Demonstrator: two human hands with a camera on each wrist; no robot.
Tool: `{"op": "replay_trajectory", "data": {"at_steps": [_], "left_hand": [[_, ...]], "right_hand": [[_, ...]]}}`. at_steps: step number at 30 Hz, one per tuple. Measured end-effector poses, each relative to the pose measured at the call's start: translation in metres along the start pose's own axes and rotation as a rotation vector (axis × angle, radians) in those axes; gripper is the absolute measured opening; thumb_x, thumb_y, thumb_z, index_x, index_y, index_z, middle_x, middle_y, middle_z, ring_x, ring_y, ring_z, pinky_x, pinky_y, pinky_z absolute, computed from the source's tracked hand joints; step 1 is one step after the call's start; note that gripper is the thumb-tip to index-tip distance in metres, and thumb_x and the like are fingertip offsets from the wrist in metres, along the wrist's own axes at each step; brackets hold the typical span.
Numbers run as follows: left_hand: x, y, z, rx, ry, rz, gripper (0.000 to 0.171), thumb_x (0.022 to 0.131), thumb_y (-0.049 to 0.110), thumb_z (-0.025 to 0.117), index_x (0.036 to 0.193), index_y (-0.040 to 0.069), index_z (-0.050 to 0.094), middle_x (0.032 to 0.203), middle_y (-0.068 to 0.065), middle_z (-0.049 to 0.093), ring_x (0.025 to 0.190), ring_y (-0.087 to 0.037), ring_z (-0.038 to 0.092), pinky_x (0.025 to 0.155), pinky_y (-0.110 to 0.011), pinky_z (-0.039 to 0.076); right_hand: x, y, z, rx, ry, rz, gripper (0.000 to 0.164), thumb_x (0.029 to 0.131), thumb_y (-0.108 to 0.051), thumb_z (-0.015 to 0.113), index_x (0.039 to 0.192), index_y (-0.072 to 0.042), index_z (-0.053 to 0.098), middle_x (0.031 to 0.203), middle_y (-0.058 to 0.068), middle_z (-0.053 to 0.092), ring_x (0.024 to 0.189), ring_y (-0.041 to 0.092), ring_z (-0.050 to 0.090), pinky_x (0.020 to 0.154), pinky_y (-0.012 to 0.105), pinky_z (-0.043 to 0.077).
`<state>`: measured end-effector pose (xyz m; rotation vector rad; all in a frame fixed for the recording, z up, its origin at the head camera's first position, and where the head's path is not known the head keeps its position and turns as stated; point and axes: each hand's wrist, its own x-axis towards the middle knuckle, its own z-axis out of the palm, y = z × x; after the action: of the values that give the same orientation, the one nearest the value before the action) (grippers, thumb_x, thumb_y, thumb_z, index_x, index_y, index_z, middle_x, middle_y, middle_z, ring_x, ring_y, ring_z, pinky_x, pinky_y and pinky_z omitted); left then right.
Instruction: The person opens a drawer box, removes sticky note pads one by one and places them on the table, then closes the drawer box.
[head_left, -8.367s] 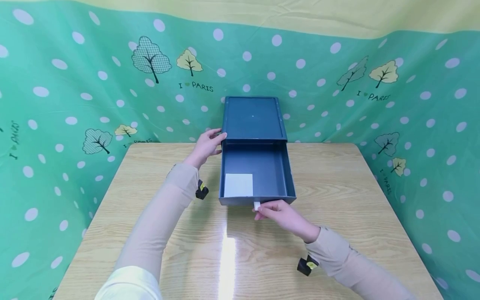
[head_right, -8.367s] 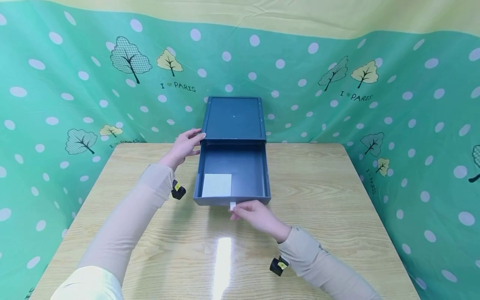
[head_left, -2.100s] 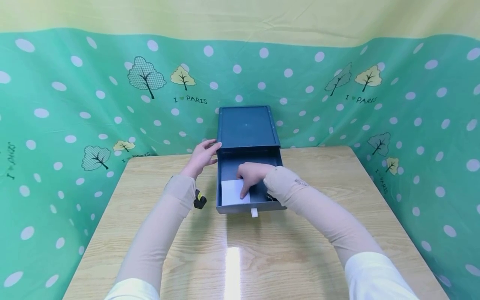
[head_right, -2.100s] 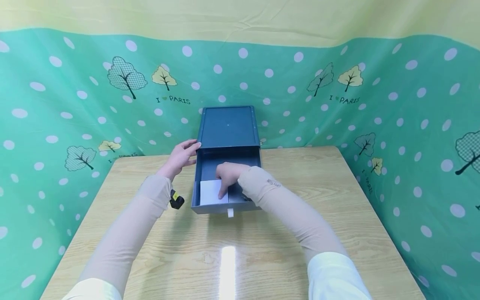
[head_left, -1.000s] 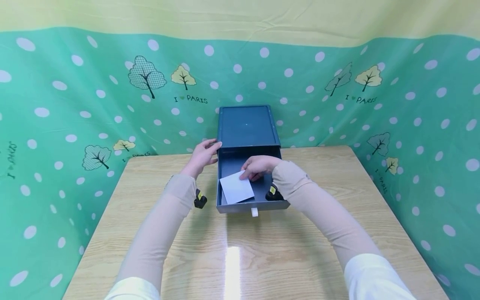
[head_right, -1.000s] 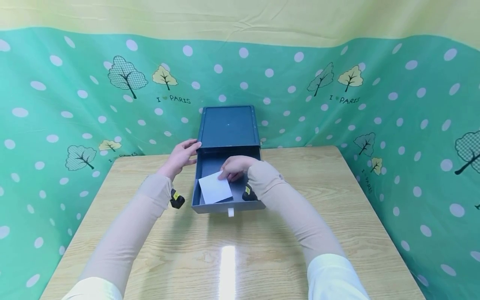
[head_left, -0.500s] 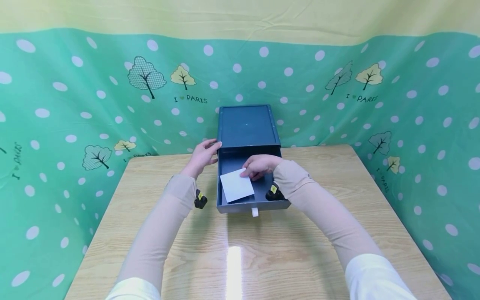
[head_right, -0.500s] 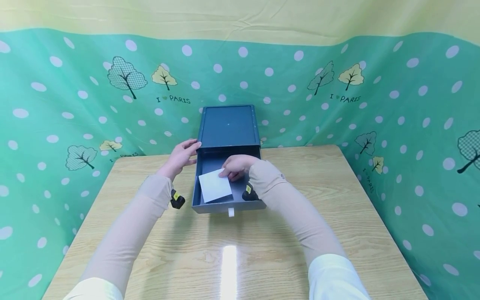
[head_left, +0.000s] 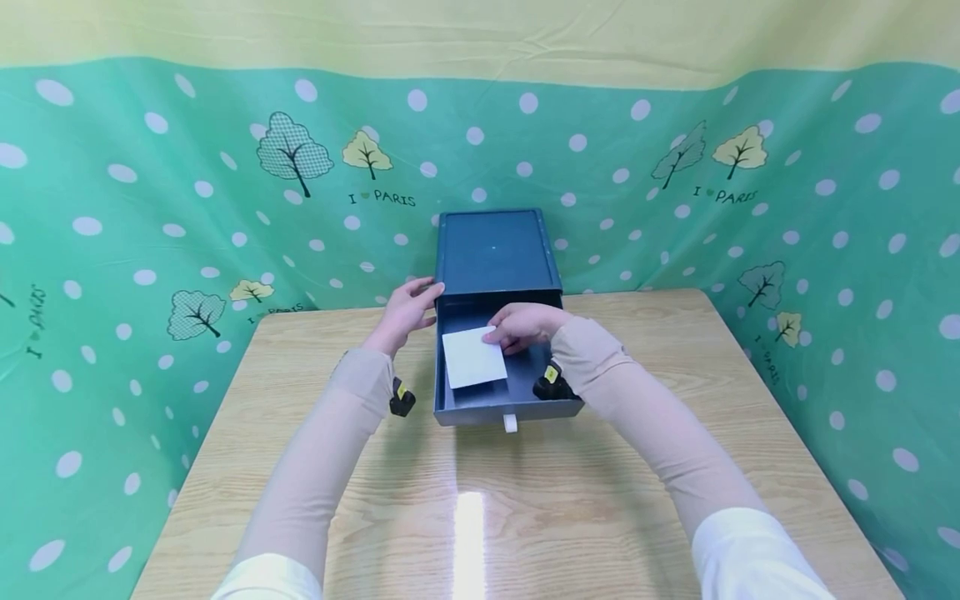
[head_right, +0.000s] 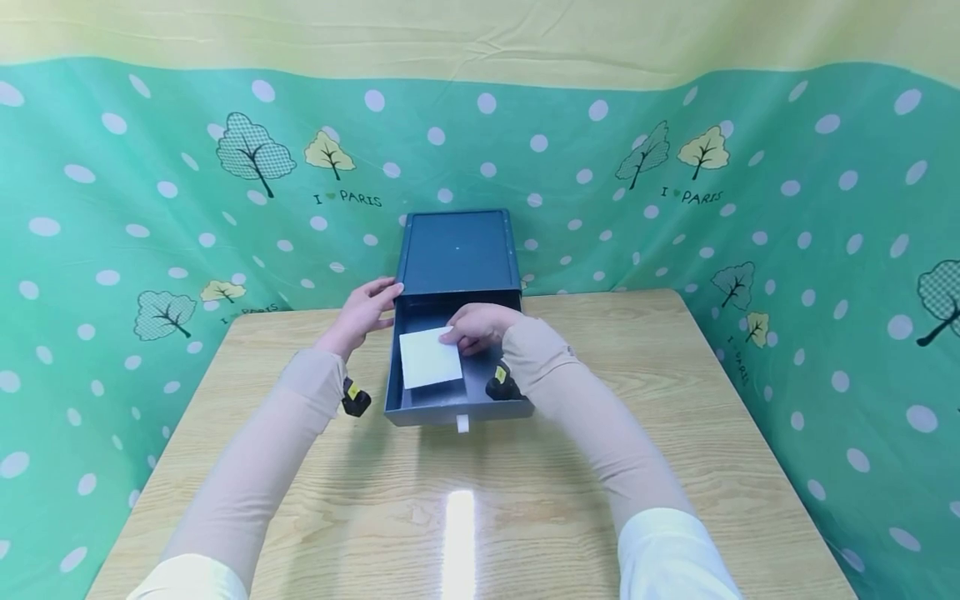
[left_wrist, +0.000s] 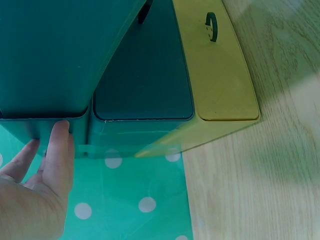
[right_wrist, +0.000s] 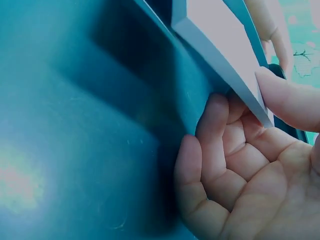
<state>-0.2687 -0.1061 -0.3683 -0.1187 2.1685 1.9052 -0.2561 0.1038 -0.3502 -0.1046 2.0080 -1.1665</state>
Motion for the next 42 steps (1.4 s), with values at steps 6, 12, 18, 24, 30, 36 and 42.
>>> {"op": "replay_trajectory", "data": {"at_steps": [6,12,18,24,30,36,42], "left_hand": [[0.000,0.000,0.000,-0.014,-0.002,0.005,0.058,0.097,0.029,0.054,0.147,0.008,0.033,0.144,-0.015,0.041,0.131,-0.033,0.043,0.102,-0.041,0.047],[-0.001,0.000,0.000,-0.015,-0.005,0.004,0.058,0.097,0.029,0.053,0.147,0.008,0.032,0.145,-0.015,0.040,0.131,-0.033,0.043,0.103,-0.041,0.046],[-0.001,0.000,0.000,-0.013,-0.008,0.000,0.058,0.097,0.029,0.053,0.147,0.008,0.032,0.145,-0.015,0.040,0.131,-0.032,0.043,0.103,-0.041,0.046],[0.000,0.000,0.000,-0.010,-0.001,0.000,0.058,0.097,0.029,0.054,0.147,0.009,0.033,0.144,-0.014,0.041,0.131,-0.032,0.044,0.102,-0.041,0.047],[0.000,0.000,0.000,-0.008,0.002,-0.004,0.059,0.097,0.029,0.054,0.147,0.009,0.033,0.145,-0.014,0.041,0.131,-0.032,0.044,0.102,-0.040,0.047],[0.000,0.001,0.001,-0.008,0.004,-0.001,0.058,0.097,0.029,0.055,0.147,0.008,0.033,0.145,-0.014,0.040,0.130,-0.033,0.043,0.101,-0.039,0.048],[0.001,-0.001,0.000,-0.013,0.001,-0.002,0.059,0.096,0.029,0.055,0.147,0.009,0.033,0.146,-0.014,0.039,0.131,-0.033,0.042,0.102,-0.040,0.047]], "right_hand": [[0.000,0.000,-0.002,0.092,0.018,0.001,0.006,0.094,-0.009,0.057,0.091,-0.005,0.058,0.066,-0.003,0.058,0.062,0.009,0.051,0.069,0.024,0.049],[-0.002,0.000,-0.007,0.130,0.031,-0.019,0.009,0.094,-0.011,0.056,0.094,-0.004,0.061,0.068,-0.003,0.062,0.063,0.009,0.054,0.068,0.024,0.048],[-0.007,-0.001,-0.011,0.174,0.033,-0.048,0.014,0.095,-0.012,0.055,0.102,-0.001,0.061,0.072,-0.002,0.066,0.066,0.010,0.059,0.073,0.026,0.050],[-0.013,-0.002,-0.014,0.175,0.041,-0.066,0.017,0.096,-0.013,0.054,0.104,0.000,0.061,0.075,-0.002,0.067,0.070,0.011,0.061,0.075,0.027,0.050],[-0.020,-0.001,-0.018,0.157,0.031,-0.107,0.019,0.097,-0.015,0.053,0.104,0.001,0.062,0.077,-0.003,0.068,0.072,0.011,0.062,0.080,0.031,0.050],[-0.030,-0.002,-0.023,0.154,0.010,-0.147,0.019,0.097,-0.013,0.052,0.103,0.001,0.063,0.078,-0.004,0.069,0.073,0.011,0.064,0.076,0.028,0.051],[-0.037,0.000,-0.030,0.180,0.034,-0.160,0.017,0.096,-0.013,0.053,0.103,0.001,0.062,0.078,-0.004,0.069,0.072,0.011,0.063,0.074,0.027,0.051]]}}
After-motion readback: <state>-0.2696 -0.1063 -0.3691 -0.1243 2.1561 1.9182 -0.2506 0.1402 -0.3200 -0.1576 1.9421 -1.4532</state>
